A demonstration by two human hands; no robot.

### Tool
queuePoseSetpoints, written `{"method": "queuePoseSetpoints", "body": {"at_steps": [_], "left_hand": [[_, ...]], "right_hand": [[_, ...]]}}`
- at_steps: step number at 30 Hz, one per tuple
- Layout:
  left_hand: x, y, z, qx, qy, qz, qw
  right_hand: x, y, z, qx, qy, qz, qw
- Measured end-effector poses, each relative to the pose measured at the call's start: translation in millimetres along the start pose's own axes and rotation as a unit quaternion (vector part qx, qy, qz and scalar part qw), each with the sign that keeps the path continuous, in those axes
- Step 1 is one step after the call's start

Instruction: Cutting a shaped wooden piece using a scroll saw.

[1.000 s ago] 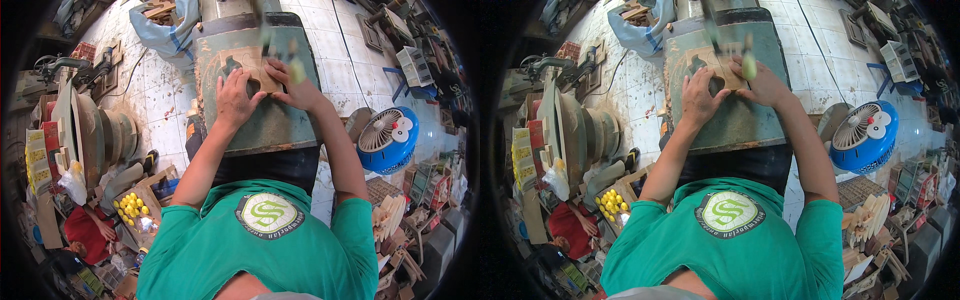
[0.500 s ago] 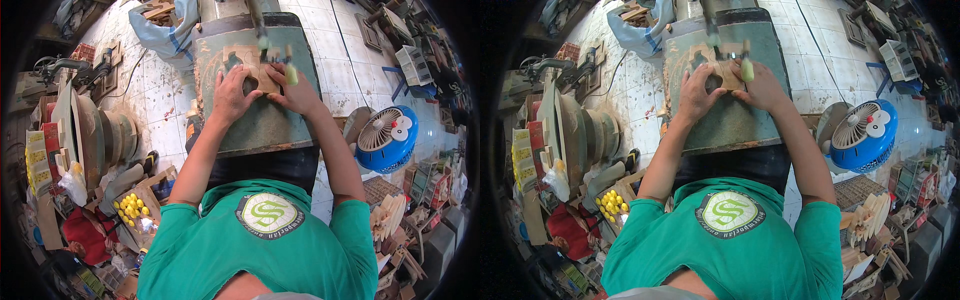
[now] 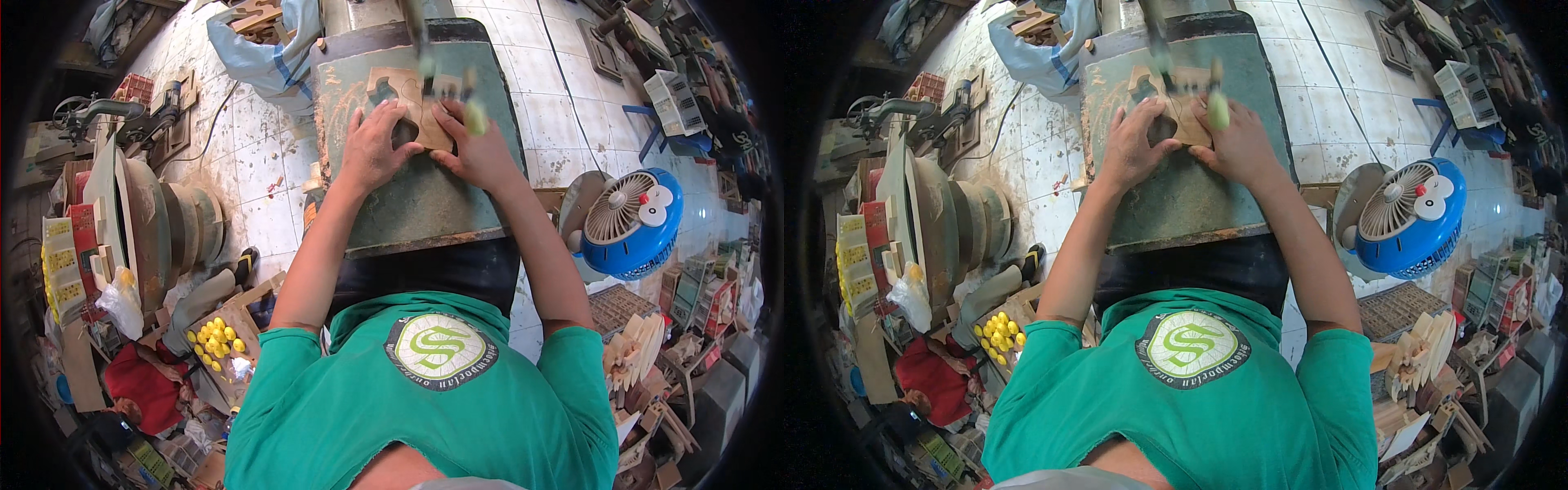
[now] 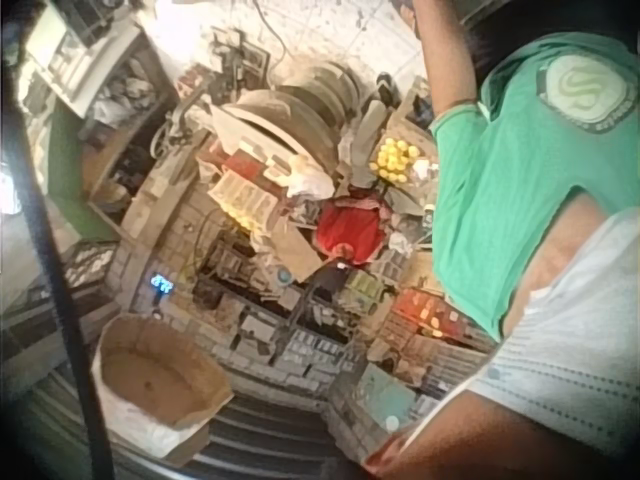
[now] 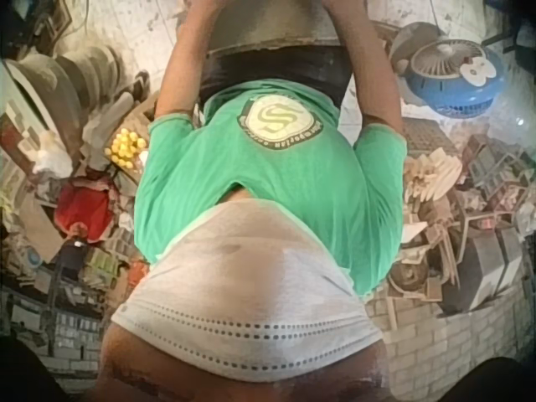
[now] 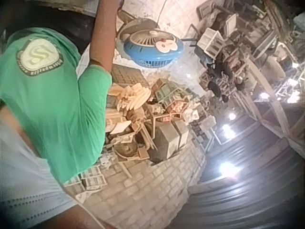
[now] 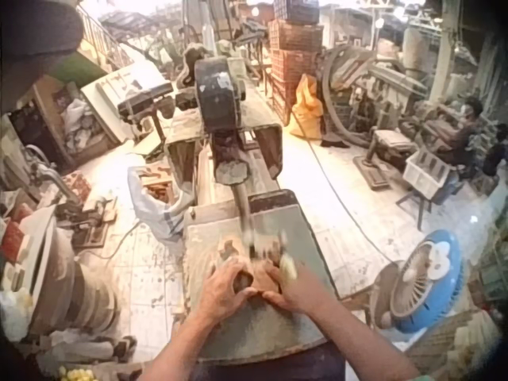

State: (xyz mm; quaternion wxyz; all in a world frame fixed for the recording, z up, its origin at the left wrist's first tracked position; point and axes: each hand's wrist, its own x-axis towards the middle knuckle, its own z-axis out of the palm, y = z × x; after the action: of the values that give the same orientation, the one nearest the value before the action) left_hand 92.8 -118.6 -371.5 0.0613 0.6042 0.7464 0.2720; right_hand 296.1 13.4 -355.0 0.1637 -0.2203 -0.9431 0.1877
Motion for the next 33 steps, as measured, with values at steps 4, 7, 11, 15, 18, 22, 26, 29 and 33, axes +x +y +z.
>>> {"method": "queuePoseSetpoints", "body": {"at_steps": [4, 7, 11, 15, 18, 22, 26, 29, 33], "left_hand": [[5.2, -7.0, -0.4, -0.01, -0.008, 0.015, 1.0], [8.6, -10.7, -3.0, -0.002, -0.023, 0.023, 0.999], [12.3, -12.3, -5.9, -0.011, -0.042, 0.029, 0.999], [12.4, -13.1, -6.7, -0.015, -0.046, 0.032, 0.998], [13.2, -15.4, -5.1, -0.02, -0.04, 0.046, 0.998], [14.8, -19.5, -4.4, -0.028, -0.047, 0.041, 0.998], [18.3, -24.2, -5.5, -0.053, -0.055, 0.054, 0.996], [22.4, -24.9, -8.5, -0.053, -0.075, 0.056, 0.994], [26.3, -23.3, -10.6, -0.053, -0.096, 0.051, 0.993]], "right_hand": [[-1.0, -3.6, 2.8, -0.025, 0.031, -0.003, 0.999], [-3.9, -12.6, 2.5, -0.046, 0.029, 0.02, 0.998], [-2.6, -16.0, 1.4, -0.055, 0.011, 0.052, 0.997], [-0.4, 11.4, -1.0, 0.009, -0.026, -0.01, 1.0], [0.5, 28.3, -6.0, 0.072, -0.068, -0.04, 0.994], [0.3, 24.6, -9.0, 0.048, -0.065, -0.059, 0.995], [-1.8, 13.5, -10.4, 0.074, -0.08, -0.013, 0.994], [-4.0, 9.1, -9.1, 0.031, -0.045, -0.03, 0.998], [-7.0, 3.6, -6.5, 0.019, -0.043, 0.006, 0.999]]}}
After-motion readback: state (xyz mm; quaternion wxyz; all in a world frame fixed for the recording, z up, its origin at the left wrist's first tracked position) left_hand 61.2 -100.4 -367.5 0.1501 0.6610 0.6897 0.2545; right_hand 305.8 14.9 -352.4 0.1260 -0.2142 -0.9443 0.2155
